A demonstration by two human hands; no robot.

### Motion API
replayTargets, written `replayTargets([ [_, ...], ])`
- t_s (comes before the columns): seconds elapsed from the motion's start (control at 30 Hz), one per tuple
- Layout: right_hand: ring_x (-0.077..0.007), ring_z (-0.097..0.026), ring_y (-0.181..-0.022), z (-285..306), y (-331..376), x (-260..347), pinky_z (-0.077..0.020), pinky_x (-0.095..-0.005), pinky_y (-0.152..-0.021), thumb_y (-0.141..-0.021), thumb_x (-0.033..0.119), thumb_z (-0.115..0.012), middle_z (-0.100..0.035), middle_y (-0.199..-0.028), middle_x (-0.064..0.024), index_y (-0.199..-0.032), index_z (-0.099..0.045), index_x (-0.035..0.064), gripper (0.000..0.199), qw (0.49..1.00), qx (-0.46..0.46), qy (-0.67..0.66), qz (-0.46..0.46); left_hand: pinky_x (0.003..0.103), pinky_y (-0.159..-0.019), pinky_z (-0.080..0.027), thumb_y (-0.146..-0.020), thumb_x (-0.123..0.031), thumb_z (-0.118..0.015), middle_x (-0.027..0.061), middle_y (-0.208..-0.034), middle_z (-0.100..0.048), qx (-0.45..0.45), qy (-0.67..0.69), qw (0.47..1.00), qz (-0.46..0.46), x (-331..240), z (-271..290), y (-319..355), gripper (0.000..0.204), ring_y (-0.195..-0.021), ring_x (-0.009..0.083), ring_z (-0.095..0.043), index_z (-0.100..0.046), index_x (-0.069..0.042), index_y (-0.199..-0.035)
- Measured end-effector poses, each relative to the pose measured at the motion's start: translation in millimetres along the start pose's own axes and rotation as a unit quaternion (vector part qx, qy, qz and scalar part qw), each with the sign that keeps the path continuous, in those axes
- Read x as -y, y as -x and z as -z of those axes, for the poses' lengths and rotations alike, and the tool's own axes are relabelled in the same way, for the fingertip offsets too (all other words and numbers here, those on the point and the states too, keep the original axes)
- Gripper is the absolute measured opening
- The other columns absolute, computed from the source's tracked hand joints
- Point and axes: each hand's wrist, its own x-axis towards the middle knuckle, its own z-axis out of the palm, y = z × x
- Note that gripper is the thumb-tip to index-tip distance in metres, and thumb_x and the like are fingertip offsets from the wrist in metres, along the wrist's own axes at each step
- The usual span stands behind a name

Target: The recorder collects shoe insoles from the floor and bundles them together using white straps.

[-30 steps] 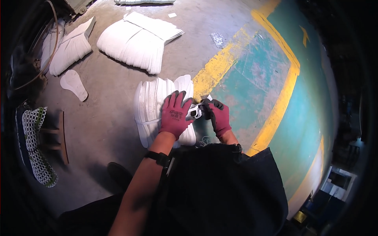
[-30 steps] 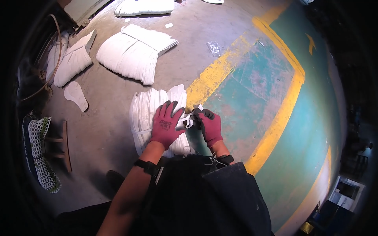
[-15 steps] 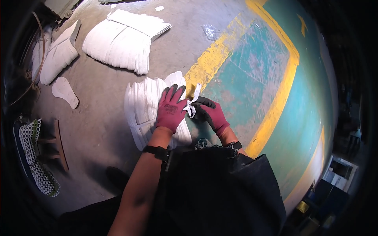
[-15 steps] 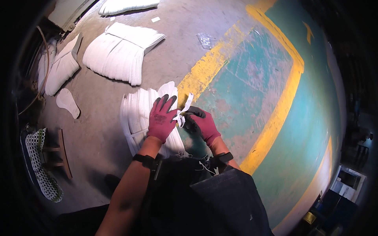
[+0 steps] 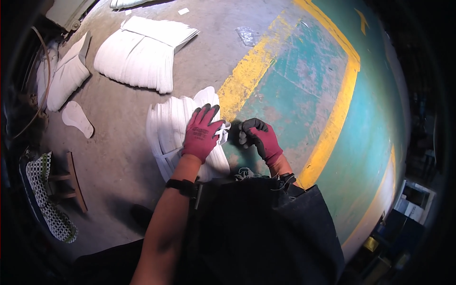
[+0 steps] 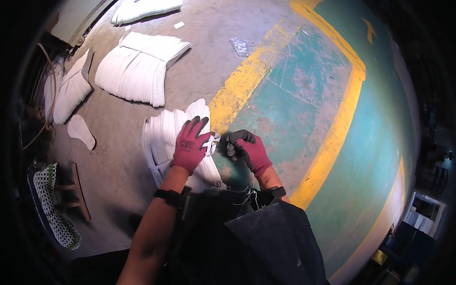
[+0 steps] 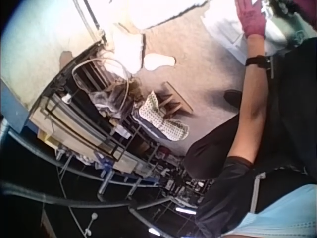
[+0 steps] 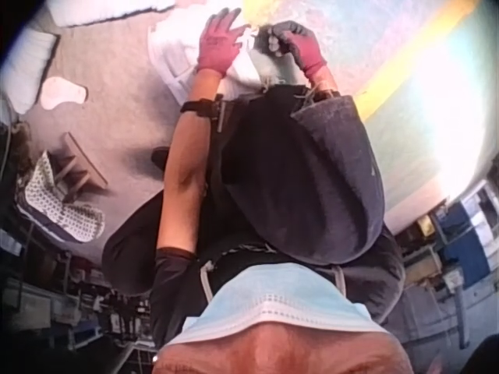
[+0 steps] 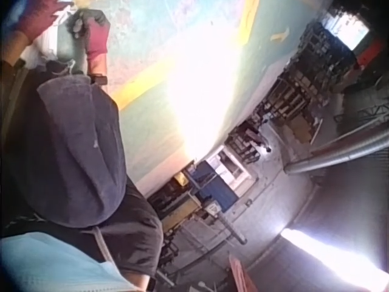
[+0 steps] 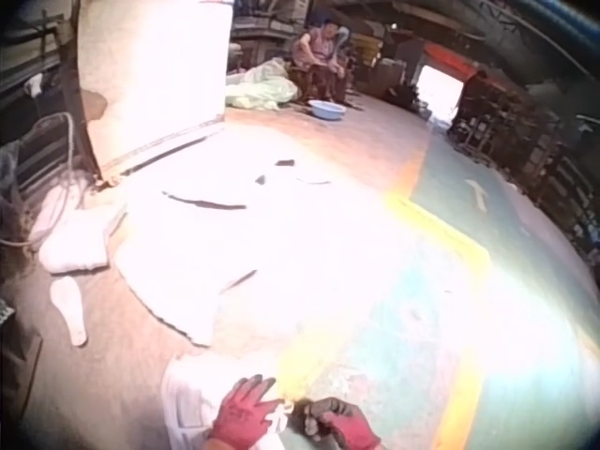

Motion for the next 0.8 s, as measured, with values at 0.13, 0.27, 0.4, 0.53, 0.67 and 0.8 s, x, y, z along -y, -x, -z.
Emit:
replayTargets([
  [0.13, -0.0121, -0.065, -0.091, -13.0, -16.2, -18.2, -0.0531, -0.0279, -0.082, -0.085, 0.009, -0.068, -0.069, -0.101, -0.0083, -0.121, -0.062, -0.0011, 0.038, 0.985, 0.042, 0.157, -0.050, 0.047, -0.116, -0.029, -0.075, -0.011, -0.071, 0.0091, -0.143, -0.050, -0.023, 0.052, 0.998, -0.012, 5.7, -1.2, -1.9, 0.040, -0.136, 0.0325, -0.041, -0.068, -0.012, -0.114],
  [0.27, -0.0132, -0.065, -0.096, -22.7, -17.9, -22.3, -0.0508, -0.0285, -0.088, -0.082, 0.012, -0.072, -0.070, -0.106, -0.0085, -0.123, -0.062, -0.0010, 0.045, 0.977, -0.009, 0.200, 0.072, 0.041, -0.107, -0.041, -0.081, -0.010, -0.069, 0.0113, -0.138, -0.055, -0.067, 0.143, 0.987, 0.022, 4.4, 3.5, -10.3, 0.037, -0.127, 0.0313, -0.051, -0.066, -0.004, -0.117],
  [0.4, -0.0156, -0.065, -0.099, -26.2, -18.8, -27.1, -0.0498, -0.0289, -0.090, -0.078, 0.018, -0.077, -0.071, -0.106, -0.0095, -0.123, -0.064, 0.0021, 0.050, 0.973, -0.022, 0.219, 0.071, 0.039, -0.104, -0.043, -0.082, -0.010, -0.068, 0.0143, -0.130, -0.060, -0.074, 0.343, 0.927, 0.131, 7.4, 10.0, -7.0, 0.031, -0.125, 0.0327, -0.053, -0.066, 0.001, -0.112],
  [0.53, -0.0181, -0.067, -0.094, -50.9, -12.3, -13.2, -0.0506, -0.0302, -0.086, -0.080, 0.029, -0.074, -0.071, -0.103, -0.0097, -0.116, -0.068, 0.0076, 0.042, 0.909, -0.073, 0.407, 0.053, 0.039, -0.104, -0.043, -0.082, -0.011, -0.069, 0.0140, -0.129, -0.061, -0.066, 0.400, 0.900, 0.158, 10.3, 5.7, -9.0, 0.033, -0.124, 0.0327, -0.053, -0.065, 0.001, -0.112],
  [0.67, -0.0202, -0.066, -0.082, -57.5, -14.8, -11.8, -0.0516, -0.0335, -0.078, -0.085, 0.033, -0.069, -0.071, -0.091, -0.0083, -0.105, -0.068, 0.0082, 0.032, 0.790, -0.103, 0.604, 0.018, 0.038, -0.104, -0.043, -0.081, -0.013, -0.070, 0.0131, -0.136, -0.056, -0.036, 0.288, 0.952, 0.098, 17.4, 6.8, -3.4, 0.043, -0.128, 0.0289, -0.051, -0.062, -0.003, -0.123],
  [0.8, -0.0159, -0.061, -0.062, -28.1, 0.9, -12.6, -0.0479, -0.0291, -0.059, -0.092, 0.035, -0.061, -0.062, -0.070, -0.0036, -0.089, -0.065, 0.0070, 0.028, 0.967, 0.000, 0.248, -0.061, 0.045, -0.116, -0.027, -0.074, -0.025, -0.075, 0.0099, -0.147, -0.045, 0.032, 0.039, 0.998, -0.026, 3.7, 13.4, -0.9, 0.054, -0.140, 0.0313, -0.036, -0.062, -0.013, -0.126],
])
